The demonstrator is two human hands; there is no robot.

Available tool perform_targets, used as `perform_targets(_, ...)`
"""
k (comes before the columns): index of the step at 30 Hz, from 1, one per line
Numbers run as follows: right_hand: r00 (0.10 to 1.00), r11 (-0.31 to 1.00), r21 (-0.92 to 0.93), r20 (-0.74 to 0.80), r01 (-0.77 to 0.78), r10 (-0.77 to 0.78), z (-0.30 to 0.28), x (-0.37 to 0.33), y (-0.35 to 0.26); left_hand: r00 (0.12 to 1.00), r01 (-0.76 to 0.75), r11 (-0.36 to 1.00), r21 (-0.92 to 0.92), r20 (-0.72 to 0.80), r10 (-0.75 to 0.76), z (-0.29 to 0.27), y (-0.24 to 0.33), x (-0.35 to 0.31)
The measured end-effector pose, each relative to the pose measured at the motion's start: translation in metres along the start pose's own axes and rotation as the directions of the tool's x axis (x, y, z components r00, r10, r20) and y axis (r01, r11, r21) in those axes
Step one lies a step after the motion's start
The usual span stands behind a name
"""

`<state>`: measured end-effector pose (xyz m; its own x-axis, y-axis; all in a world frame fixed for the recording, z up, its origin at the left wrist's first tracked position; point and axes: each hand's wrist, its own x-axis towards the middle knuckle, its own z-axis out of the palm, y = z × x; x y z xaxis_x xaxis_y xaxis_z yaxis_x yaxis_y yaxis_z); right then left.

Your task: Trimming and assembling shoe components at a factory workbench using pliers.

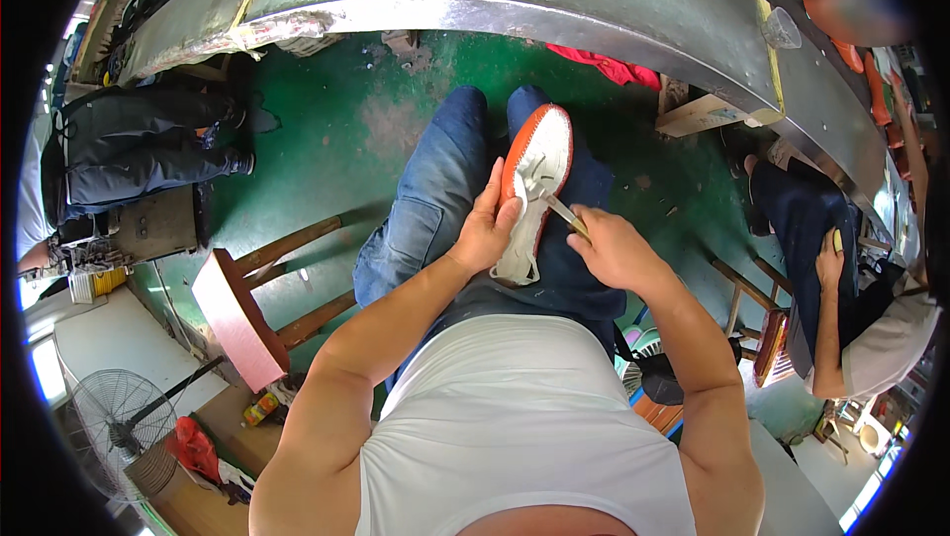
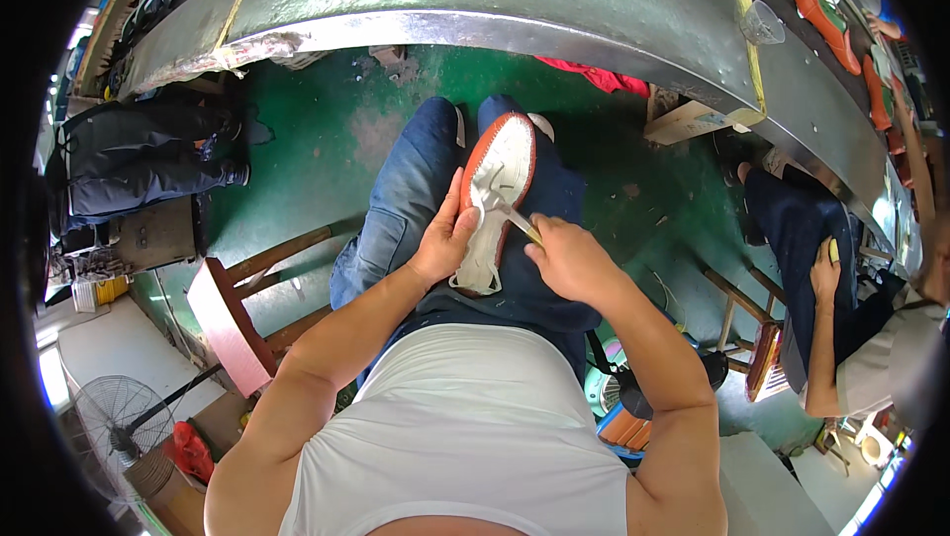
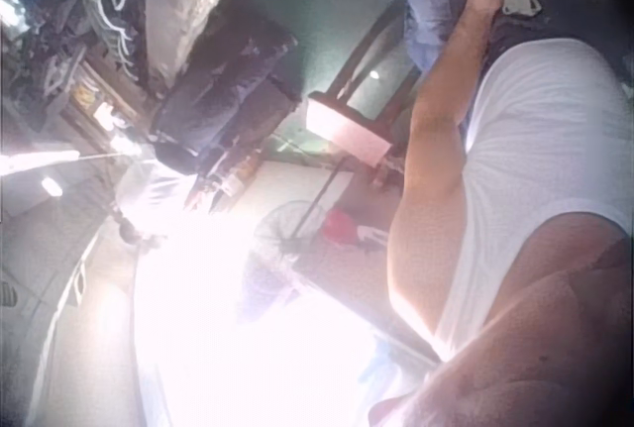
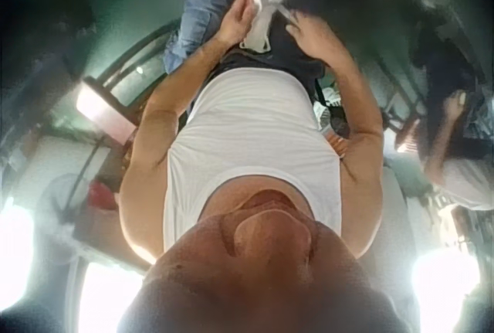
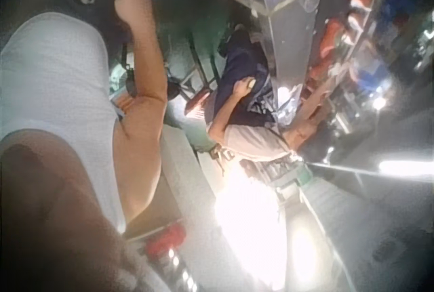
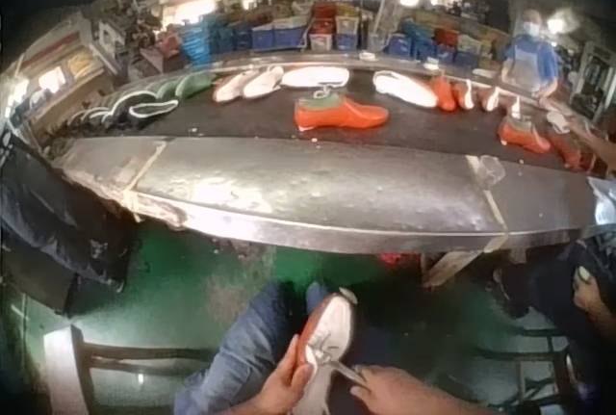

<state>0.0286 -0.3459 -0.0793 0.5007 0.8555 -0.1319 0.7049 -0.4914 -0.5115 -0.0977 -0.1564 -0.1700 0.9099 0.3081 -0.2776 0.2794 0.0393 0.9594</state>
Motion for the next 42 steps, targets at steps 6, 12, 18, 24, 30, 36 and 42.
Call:
perform_targets(6,0.866,0.394,0.771,0.430,-0.500,0.255,0.039,-0.002,-0.003,0.909,-0.390,0.777,0.494,0.074,0.409,-0.010,0.021,0.011)
perform_targets(12,0.733,-0.012,0.749,0.651,-0.662,0.198,-0.009,-0.007,0.009,0.964,-0.260,0.793,0.551,0.194,0.181,-0.011,0.051,0.010)
perform_targets(18,0.990,0.903,0.407,0.023,-0.136,0.139,0.028,0.028,0.033,0.951,-0.304,0.686,0.660,0.249,0.182,-0.004,0.050,0.001)
perform_targets(24,0.984,0.926,0.354,-0.162,0.131,-0.077,0.016,0.012,0.002,0.998,0.049,0.822,0.567,-0.066,-0.013,0.005,0.028,-0.007)
perform_targets(30,0.986,0.984,0.157,0.156,-0.078,0.053,0.025,-0.005,0.003,0.912,0.306,0.875,-0.375,0.378,-0.157,-0.023,-0.002,-0.027)
perform_targets(36,0.969,0.972,0.183,0.223,-0.151,0.108,0.012,-0.011,-0.013,0.927,0.264,0.940,-0.218,0.327,-0.185,-0.016,-0.001,-0.035)
perform_targets(42,0.960,0.976,0.172,0.266,-0.137,0.088,0.025,-0.033,-0.018,0.956,0.067,0.997,0.046,0.282,-0.077,-0.016,-0.003,-0.033)
